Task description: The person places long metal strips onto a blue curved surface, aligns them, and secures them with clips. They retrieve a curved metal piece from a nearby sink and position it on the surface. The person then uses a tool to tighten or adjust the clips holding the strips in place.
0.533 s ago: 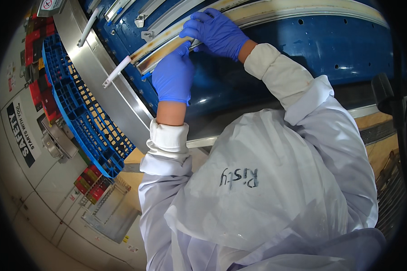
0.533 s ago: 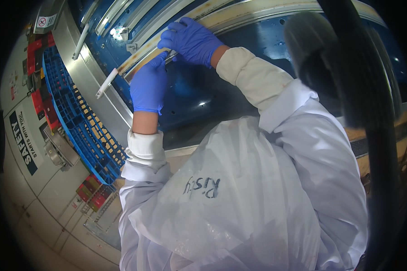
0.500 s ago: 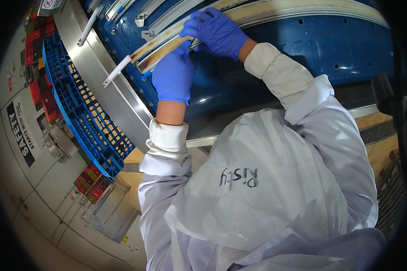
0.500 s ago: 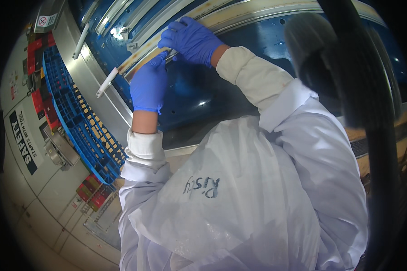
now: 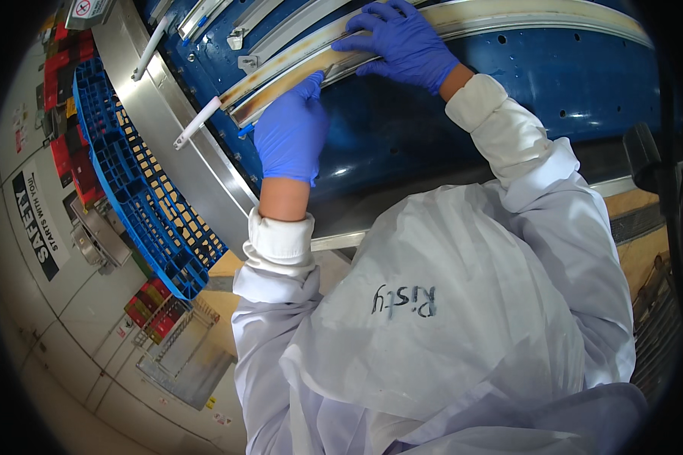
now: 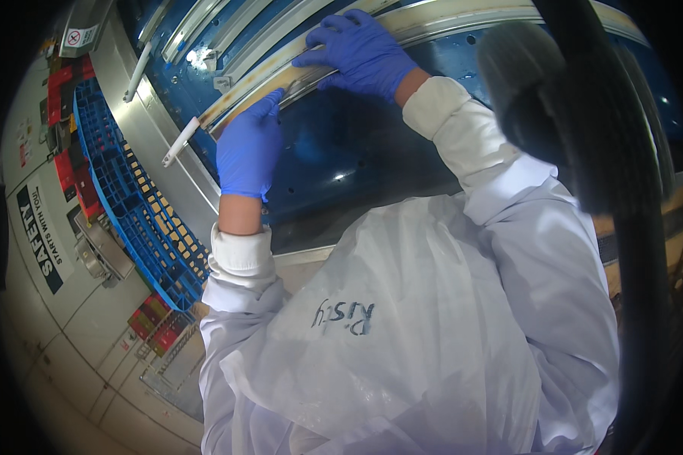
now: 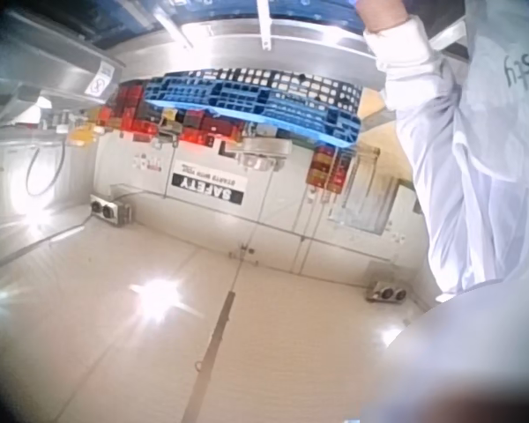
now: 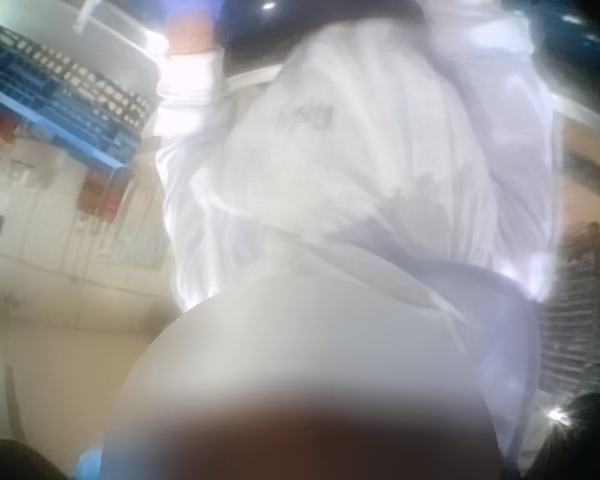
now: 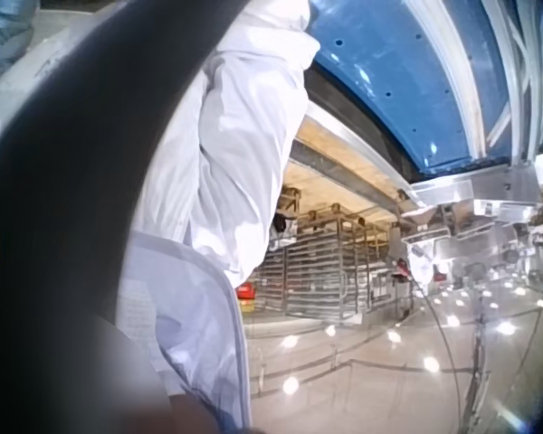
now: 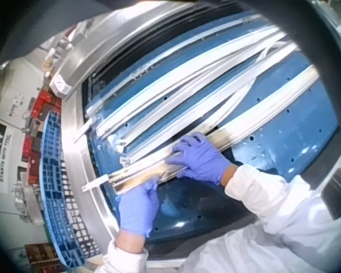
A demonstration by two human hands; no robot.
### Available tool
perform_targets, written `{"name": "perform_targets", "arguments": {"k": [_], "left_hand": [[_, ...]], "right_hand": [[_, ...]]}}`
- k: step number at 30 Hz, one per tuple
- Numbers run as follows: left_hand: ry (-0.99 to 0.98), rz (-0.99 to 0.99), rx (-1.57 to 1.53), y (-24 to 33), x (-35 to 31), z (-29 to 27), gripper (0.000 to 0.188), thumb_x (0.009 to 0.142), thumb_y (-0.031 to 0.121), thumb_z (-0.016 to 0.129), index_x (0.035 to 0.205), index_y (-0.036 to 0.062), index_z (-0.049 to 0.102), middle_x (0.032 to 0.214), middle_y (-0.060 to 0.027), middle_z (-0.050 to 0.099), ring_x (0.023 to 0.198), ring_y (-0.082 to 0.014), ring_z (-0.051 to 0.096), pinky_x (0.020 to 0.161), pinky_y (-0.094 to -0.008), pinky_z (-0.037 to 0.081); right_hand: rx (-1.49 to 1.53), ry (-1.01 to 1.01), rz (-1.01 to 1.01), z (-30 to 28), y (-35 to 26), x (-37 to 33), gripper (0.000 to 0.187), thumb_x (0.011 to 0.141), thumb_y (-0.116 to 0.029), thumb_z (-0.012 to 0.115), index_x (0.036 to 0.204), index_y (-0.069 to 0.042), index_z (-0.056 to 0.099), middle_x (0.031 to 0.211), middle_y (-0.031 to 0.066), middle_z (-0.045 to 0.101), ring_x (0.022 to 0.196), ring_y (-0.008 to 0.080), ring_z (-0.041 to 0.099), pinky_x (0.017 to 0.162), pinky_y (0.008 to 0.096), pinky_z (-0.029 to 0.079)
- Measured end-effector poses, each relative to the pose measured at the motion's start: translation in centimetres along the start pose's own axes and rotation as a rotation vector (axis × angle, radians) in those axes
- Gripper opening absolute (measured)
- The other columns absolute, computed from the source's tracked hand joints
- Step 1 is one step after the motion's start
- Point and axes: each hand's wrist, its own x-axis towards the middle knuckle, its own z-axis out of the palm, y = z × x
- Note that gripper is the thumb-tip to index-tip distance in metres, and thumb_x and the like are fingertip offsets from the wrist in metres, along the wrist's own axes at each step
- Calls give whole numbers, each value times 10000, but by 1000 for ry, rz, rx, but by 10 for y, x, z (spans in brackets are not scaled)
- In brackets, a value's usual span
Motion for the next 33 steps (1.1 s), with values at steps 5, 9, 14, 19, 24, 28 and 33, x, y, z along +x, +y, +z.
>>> {"name": "perform_targets", "arguments": {"k": [5,9,14,19,24,28,33], "left_hand": [[-37,-88,4,11,3,3,253,929,277,569,1140,249,704,1007,-136,695,928,-324,670,834,-382,522],[-81,-98,-21,12,4,-2,255,928,273,569,1143,246,704,994,-152,693,907,-326,674,824,-382,522],[-8,-54,-26,11,4,11,259,928,270,566,1145,238,704,995,-164,691,897,-327,674,824,-384,520],[-21,-3,-28,15,3,0,260,927,272,570,1144,224,704,1009,-166,688,909,-335,671,835,-384,518],[-56,-46,-21,21,6,4,261,934,265,559,1147,217,703,1042,-168,683,930,-338,668,845,-386,517],[-18,12,-36,18,7,3,263,921,265,548,1126,236,710,998,-159,684,889,-350,661,805,-417,520],[-22,-8,-46,26,6,5,261,929,245,566,1149,202,700,1042,-174,682,953,-345,662,855,-386,516]], "right_hand": [[-18,24,-21,4,-1,2,444,785,-377,709,1220,-364,627,1220,-34,583,1236,204,477,1088,434,311],[-5,-35,8,-2,-3,3,442,791,-387,703,1225,-362,625,1227,-31,583,1245,208,475,1087,431,312],[8,9,-9,5,-2,3,440,794,-393,705,1225,-359,626,1227,-31,584,1256,206,469,1080,429,318],[-15,-9,-3,3,-1,2,440,791,-382,710,1222,-355,625,1232,-30,584,1255,210,473,1079,435,320],[-12,4,-8,5,-1,2,431,791,-361,711,1214,-357,625,1242,-31,578,1248,210,481,1074,435,327],[-18,2,0,7,0,3,397,804,-336,699,1195,-357,635,1240,-30,579,1244,210,484,1071,437,331],[8,31,-8,8,-1,2,389,806,-307,689,1187,-361,635,1240,-23,580,1249,216,479,1075,440,326]]}}
